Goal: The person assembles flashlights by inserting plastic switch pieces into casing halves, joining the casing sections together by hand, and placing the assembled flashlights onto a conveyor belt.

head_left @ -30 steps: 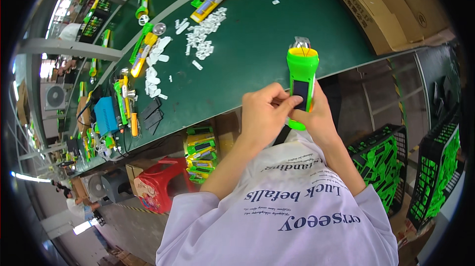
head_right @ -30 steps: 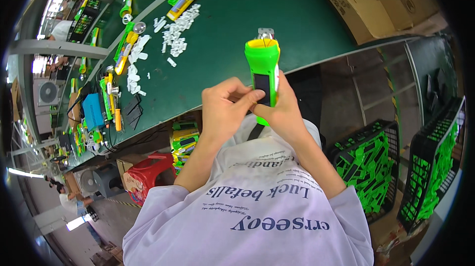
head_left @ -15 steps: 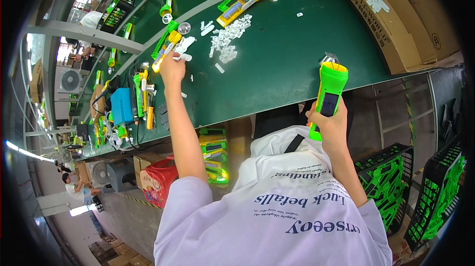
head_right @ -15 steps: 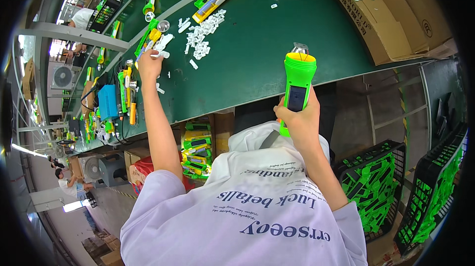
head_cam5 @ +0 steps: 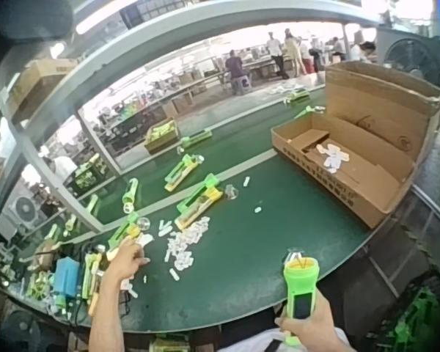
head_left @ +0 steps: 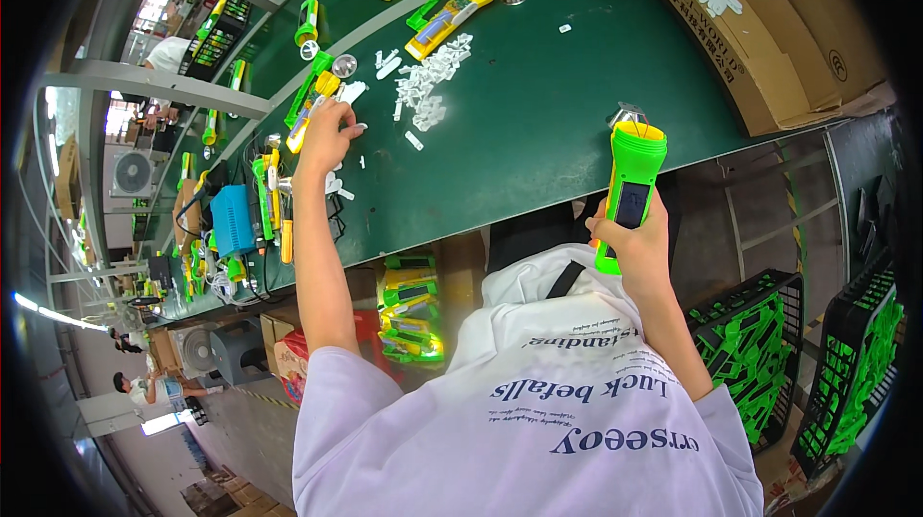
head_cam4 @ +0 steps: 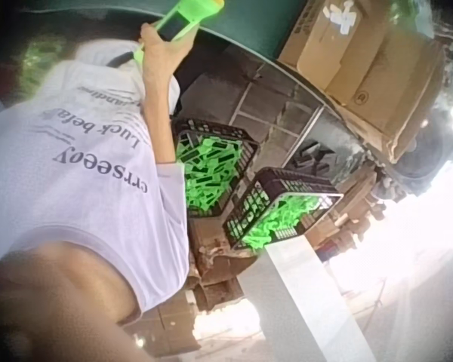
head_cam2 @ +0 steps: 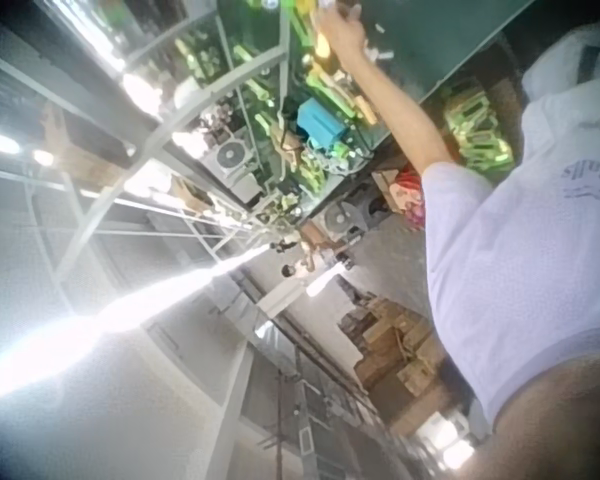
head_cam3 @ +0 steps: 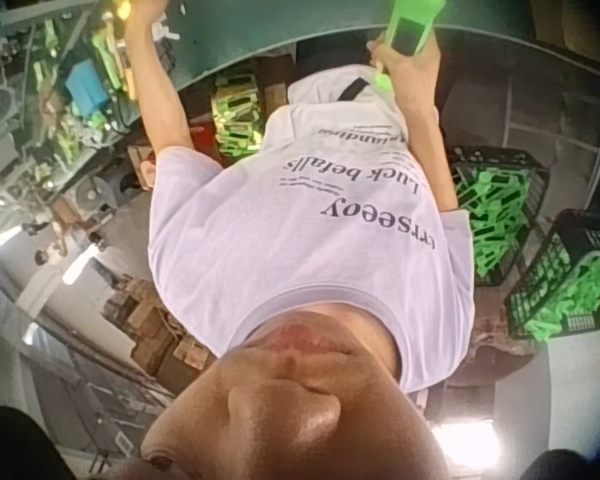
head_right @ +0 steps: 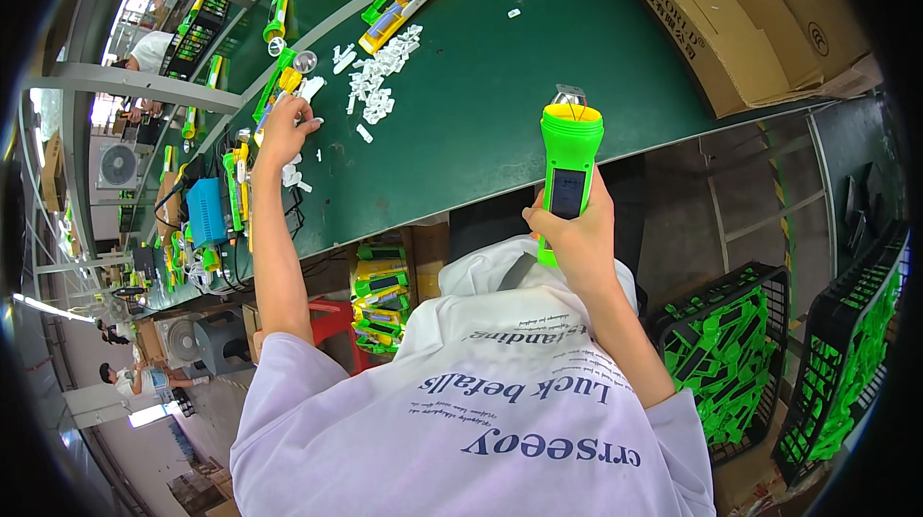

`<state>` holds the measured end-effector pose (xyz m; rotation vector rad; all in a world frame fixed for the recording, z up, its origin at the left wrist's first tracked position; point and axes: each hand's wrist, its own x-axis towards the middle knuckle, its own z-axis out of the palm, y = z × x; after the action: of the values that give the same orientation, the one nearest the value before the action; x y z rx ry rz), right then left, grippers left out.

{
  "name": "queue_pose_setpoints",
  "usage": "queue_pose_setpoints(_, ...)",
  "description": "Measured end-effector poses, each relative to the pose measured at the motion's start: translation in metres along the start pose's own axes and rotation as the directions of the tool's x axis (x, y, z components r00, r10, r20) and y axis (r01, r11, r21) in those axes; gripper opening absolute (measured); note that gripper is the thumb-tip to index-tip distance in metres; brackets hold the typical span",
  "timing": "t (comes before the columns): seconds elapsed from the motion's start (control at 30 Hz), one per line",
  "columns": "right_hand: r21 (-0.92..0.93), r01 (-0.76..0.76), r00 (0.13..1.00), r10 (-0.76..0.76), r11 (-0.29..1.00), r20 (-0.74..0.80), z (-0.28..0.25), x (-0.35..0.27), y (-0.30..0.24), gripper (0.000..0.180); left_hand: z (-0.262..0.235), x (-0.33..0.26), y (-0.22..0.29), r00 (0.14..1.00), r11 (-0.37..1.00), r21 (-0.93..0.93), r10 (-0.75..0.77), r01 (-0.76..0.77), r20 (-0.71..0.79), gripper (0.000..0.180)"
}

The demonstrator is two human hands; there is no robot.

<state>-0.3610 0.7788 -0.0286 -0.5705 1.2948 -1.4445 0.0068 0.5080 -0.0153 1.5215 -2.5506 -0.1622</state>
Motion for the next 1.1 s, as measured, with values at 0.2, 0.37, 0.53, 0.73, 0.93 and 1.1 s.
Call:
queue_pose_setpoints(0.2, -0.003, -0.017, 0.999, 0.017, 1.000, -0.028, -0.004, 0.001, 0.002, 0.039, 0.000, -0.020, 0.090, 0.965, 0.959, -0.214, 0.137, -0.185, -0.222, 0.013)
queue_pose_setpoints(0.37, -0.021, -0.015, 1.000, 0.015, 1.000, -0.008, -0.007, 0.003, 0.004, 0.036, 0.027, -0.059, 0.131, 0.932, 0.877, -0.318, 0.331, -0.361, -0.146, 0.016)
queue_pose_setpoints(0.53, 0.010, -0.034, 0.999, 0.034, 0.999, 0.008, -0.009, 0.002, 0.004, 0.034, 0.017, -0.065, 0.132, 0.936, 0.902, -0.252, 0.345, -0.351, -0.068, 0.021)
queue_pose_setpoints(0.73, 0.066, -0.077, 0.995, 0.073, 0.995, 0.064, -0.006, 0.001, 0.004, 0.042, 0.011, -0.058, 0.169, 0.968, 0.983, -0.133, 0.149, -0.124, 0.200, 0.031)
queue_pose_setpoints(0.93, 0.102, -0.147, 0.982, 0.133, 0.984, 0.136, -0.009, -0.004, -0.004, 0.044, 0.005, -0.043, 0.182, 0.929, 0.978, -0.168, 0.174, -0.124, 0.326, 0.032)
queue_pose_setpoints(1.1, 0.144, -0.174, 0.971, 0.146, 0.974, 0.190, -0.013, -0.004, -0.001, 0.044, 0.024, -0.040, 0.220, 0.909, 0.583, -0.812, 0.323, 0.029, 0.264, 0.025)
